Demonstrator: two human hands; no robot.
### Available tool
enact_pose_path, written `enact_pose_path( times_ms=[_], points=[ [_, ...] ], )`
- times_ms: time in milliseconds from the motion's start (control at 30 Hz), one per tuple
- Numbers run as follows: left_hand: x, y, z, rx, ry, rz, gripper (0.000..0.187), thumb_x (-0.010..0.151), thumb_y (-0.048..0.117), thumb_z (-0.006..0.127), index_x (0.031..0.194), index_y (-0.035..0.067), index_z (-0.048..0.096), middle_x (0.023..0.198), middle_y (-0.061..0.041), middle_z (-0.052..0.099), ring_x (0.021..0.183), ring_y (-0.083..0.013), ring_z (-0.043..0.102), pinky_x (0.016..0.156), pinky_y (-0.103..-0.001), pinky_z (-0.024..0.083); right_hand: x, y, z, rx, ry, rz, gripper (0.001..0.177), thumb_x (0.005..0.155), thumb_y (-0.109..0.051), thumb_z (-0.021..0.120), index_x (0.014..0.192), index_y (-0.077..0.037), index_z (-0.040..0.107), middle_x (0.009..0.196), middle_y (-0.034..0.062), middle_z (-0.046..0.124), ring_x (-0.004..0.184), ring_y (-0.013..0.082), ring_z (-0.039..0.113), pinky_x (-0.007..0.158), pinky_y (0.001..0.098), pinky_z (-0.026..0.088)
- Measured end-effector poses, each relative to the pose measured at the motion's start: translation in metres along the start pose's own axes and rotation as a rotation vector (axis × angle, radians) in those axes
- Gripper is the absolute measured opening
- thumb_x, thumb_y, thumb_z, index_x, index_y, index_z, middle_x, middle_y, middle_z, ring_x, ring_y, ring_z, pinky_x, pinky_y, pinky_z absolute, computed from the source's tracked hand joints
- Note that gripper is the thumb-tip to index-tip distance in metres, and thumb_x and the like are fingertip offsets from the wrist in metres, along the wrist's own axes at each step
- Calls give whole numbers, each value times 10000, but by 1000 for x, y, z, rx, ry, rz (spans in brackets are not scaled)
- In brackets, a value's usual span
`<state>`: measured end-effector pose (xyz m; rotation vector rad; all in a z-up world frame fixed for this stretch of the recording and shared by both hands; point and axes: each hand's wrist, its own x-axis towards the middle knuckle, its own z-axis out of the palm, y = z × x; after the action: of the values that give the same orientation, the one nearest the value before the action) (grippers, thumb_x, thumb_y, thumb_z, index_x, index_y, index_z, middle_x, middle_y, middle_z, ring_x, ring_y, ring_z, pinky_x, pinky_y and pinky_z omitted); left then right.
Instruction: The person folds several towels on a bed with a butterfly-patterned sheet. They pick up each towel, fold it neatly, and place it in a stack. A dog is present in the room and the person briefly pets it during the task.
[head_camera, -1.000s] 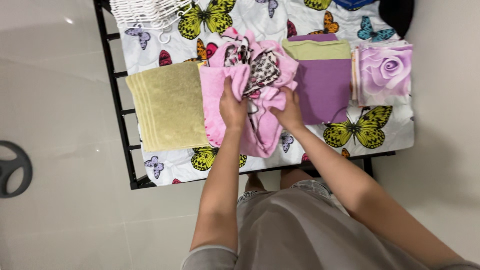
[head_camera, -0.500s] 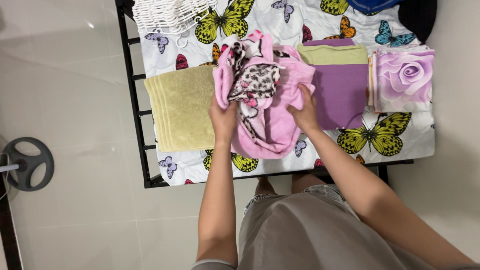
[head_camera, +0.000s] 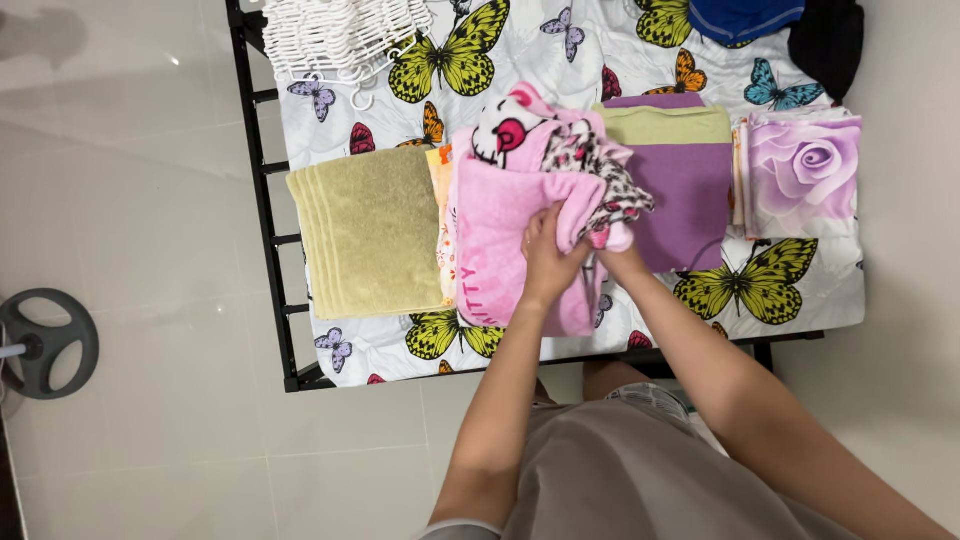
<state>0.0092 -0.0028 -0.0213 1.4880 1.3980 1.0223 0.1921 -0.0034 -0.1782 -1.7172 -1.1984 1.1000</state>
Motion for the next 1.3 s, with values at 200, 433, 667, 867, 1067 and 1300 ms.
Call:
enact_pose_path(
  times_ms=[200, 433, 667, 867, 1067, 1300],
  points=[
    [11, -40, 2, 10, -296, -41, 536, 1054, 417, 534, 1546, 208, 565, 1567, -151, 395, 1347, -348, 429, 1210, -454, 298, -4, -39, -29, 832, 15, 303, 359, 1011, -267, 498, 1317, -104, 591, 1292, 60, 655, 1205, 196, 604, 1072, 388, 459],
    [20, -29, 4, 415, -274, 29, 688, 815, 334, 739, 1476, 300, 548, 1468, -138, 381, 1244, -356, 421, 1074, -512, 309, -23, -115, -35, 782, 556, -83, 362, 1066, -248, 525, 1373, -62, 485, 1322, 95, 574, 1261, 251, 554, 1126, 415, 416],
    [37, -51, 12, 1, -275, 33, 557, 872, 223, 625, 1419, 322, 602, 1451, -123, 536, 1213, -335, 555, 1088, -507, 474, -62, -139, 9, -381, 120, -462, 506, 1102, -397, 408, 1518, -111, 436, 1609, 150, 384, 1561, 352, 287, 1272, 538, 200],
    [25, -52, -48, 595, -6, -27, 707, 873, 399, 766, 1510, 375, 459, 1611, -91, 324, 1505, -382, 347, 1194, -653, 335, -41, -128, 15, -826, -82, -152, 720, 963, -628, 440, 1595, -297, 346, 1715, 57, 148, 1575, 356, 11, 1137, 741, -68],
    [27, -26, -70, 550, -193, -449, 979, 853, 582, 748, 1599, 478, 123, 1701, -201, 31, 1526, -471, 158, 1077, -774, 274, -35, -110, 8, -914, -85, -255, 683, 985, -666, 426, 1597, -384, 318, 1741, 58, 32, 1580, 367, -109, 1093, 790, -140],
    [28, -41, -67, 479, -188, -499, 1059, 811, 558, 765, 1614, 433, 87, 1711, -186, 57, 1505, -476, 241, 1096, -667, 357, -29, -95, -7, -691, 10, -39, 656, 1018, -588, 425, 1622, -367, 299, 1758, 34, -10, 1595, 392, -78, 1139, 780, -86]
  ],
)
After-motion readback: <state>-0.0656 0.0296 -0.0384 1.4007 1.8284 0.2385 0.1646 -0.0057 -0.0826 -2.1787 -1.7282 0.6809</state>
